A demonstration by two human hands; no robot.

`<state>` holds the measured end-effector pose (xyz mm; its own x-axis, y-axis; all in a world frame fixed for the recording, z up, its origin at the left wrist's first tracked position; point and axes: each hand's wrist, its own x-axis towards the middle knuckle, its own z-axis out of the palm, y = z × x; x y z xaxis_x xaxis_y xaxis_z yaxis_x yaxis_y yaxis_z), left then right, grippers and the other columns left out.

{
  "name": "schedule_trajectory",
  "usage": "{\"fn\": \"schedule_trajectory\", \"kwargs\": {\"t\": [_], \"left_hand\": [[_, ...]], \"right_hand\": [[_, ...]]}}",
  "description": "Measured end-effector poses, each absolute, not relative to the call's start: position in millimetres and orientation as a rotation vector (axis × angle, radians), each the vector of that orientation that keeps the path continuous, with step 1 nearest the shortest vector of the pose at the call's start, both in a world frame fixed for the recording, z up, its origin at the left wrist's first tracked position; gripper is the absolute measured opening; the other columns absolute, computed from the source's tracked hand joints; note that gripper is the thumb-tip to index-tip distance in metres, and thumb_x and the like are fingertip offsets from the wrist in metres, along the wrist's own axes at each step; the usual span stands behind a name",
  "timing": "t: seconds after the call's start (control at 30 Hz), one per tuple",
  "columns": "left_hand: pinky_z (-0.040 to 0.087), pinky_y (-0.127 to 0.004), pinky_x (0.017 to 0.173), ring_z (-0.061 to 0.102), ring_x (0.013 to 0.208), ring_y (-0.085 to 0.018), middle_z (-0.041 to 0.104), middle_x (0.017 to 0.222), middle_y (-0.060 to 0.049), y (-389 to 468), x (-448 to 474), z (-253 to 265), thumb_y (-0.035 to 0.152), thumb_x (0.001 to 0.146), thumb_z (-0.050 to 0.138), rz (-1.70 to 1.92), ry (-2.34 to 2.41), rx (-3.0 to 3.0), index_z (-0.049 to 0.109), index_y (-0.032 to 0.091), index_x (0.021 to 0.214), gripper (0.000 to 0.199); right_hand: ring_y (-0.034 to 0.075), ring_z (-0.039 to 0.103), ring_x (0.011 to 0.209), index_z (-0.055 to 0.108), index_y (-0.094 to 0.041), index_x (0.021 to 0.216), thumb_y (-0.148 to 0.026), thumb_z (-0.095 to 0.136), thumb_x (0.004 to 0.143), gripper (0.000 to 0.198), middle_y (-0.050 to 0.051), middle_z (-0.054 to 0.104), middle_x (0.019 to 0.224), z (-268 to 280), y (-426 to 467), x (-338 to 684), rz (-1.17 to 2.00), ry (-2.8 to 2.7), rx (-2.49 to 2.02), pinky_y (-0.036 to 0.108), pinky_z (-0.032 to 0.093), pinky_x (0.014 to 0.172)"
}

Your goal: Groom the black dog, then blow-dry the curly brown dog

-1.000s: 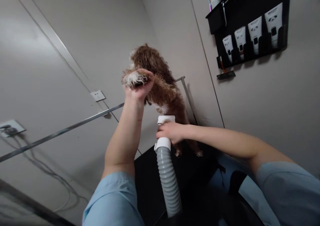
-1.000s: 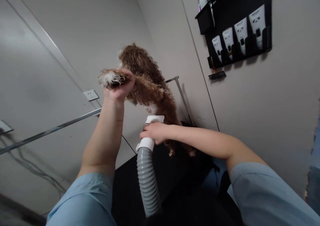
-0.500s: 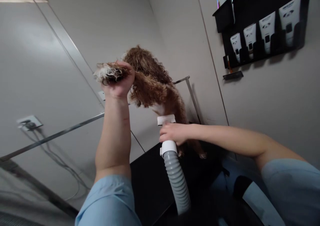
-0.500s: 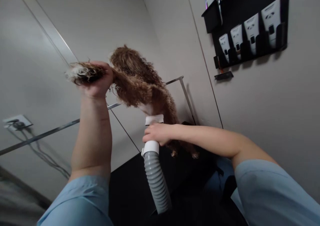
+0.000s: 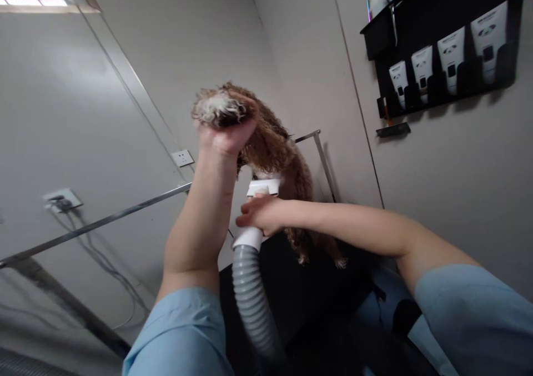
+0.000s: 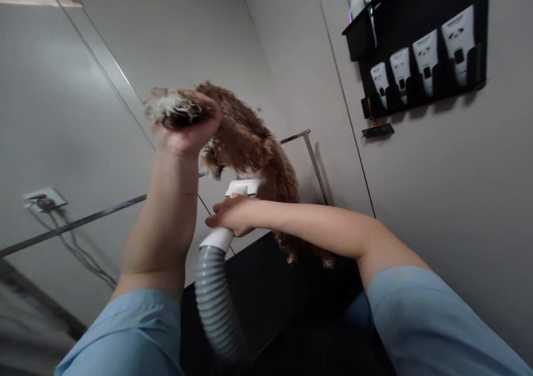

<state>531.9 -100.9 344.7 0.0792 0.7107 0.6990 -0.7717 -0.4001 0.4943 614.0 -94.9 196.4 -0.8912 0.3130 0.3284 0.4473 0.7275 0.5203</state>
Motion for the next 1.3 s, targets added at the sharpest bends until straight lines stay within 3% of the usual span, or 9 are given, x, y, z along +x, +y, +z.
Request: {"fn": "schedule_trajectory", "kwargs": {"t": [0.1,0.27,0.37,0.47,0.57,0.93,1.3], "left_hand": [[0.057,-0.03,0.065,0.067,0.077,-0.021,0.057,0.068,-0.005,-108,546,342,0.023,0.095,0.041,1.553,-0.111,1.139,0.049,0.02,0.071,0.026],[0.057,-0.031,0.065,0.066,0.077,-0.022,0.058,0.069,-0.006,-121,560,343,0.026,0.097,0.035,1.478,-0.103,1.128,0.049,0.021,0.076,0.026],[0.055,-0.029,0.063,0.064,0.07,-0.02,0.056,0.067,-0.005,-138,567,345,0.03,0.099,0.034,1.431,-0.087,1.073,0.045,0.022,0.075,0.028],[0.051,-0.027,0.058,0.057,0.06,-0.017,0.053,0.063,-0.004,-155,568,345,0.033,0.101,0.026,1.38,-0.096,1.001,0.042,0.022,0.074,0.033],[0.049,-0.026,0.056,0.054,0.056,-0.014,0.052,0.061,-0.003,-159,562,345,0.037,0.102,0.021,1.346,-0.155,0.944,0.04,0.022,0.075,0.037],[0.05,-0.026,0.057,0.056,0.055,-0.014,0.05,0.061,-0.002,-137,542,353,0.023,0.089,0.035,1.403,-0.251,0.952,0.039,0.022,0.072,0.017],[0.05,-0.025,0.055,0.056,0.053,-0.013,0.053,0.055,-0.001,-129,529,354,0.035,0.099,0.031,1.416,-0.311,0.882,0.039,0.022,0.069,0.034]], "right_hand": [[0.035,0.062,0.111,0.063,-0.023,0.115,-0.016,0.061,0.084,0.031,0.015,0.065,0.118,204,-104,598,-1.013,-2.589,-0.841,0.057,0.047,0.094],[0.033,0.064,0.109,0.064,-0.023,0.11,-0.015,0.065,0.081,0.029,0.012,0.066,0.12,210,-114,589,-0.882,-2.807,-0.951,0.051,0.053,0.087],[0.035,0.061,0.115,0.064,-0.018,0.112,-0.014,0.062,0.084,0.028,0.016,0.065,0.124,211,-117,591,-0.967,-2.618,-1.02,0.058,0.049,0.095],[0.031,0.066,0.105,0.063,-0.022,0.115,-0.018,0.067,0.081,0.034,0.012,0.068,0.116,208,-121,596,-0.774,-2.866,-1.006,0.051,0.054,0.088],[0.033,0.062,0.113,0.061,-0.022,0.119,-0.015,0.063,0.084,0.036,0.014,0.064,0.121,203,-124,609,-0.934,-2.695,-1.054,0.052,0.05,0.092],[0.032,0.061,0.106,0.062,-0.02,0.114,-0.02,0.065,0.081,0.033,0.013,0.064,0.111,190,-109,649,-0.831,-2.72,-0.742,0.047,0.044,0.091],[0.03,0.062,0.103,0.065,-0.018,0.11,-0.018,0.067,0.079,0.031,0.013,0.065,0.109,198,-98,654,-0.824,-2.73,-0.623,0.041,0.044,0.087]]}}
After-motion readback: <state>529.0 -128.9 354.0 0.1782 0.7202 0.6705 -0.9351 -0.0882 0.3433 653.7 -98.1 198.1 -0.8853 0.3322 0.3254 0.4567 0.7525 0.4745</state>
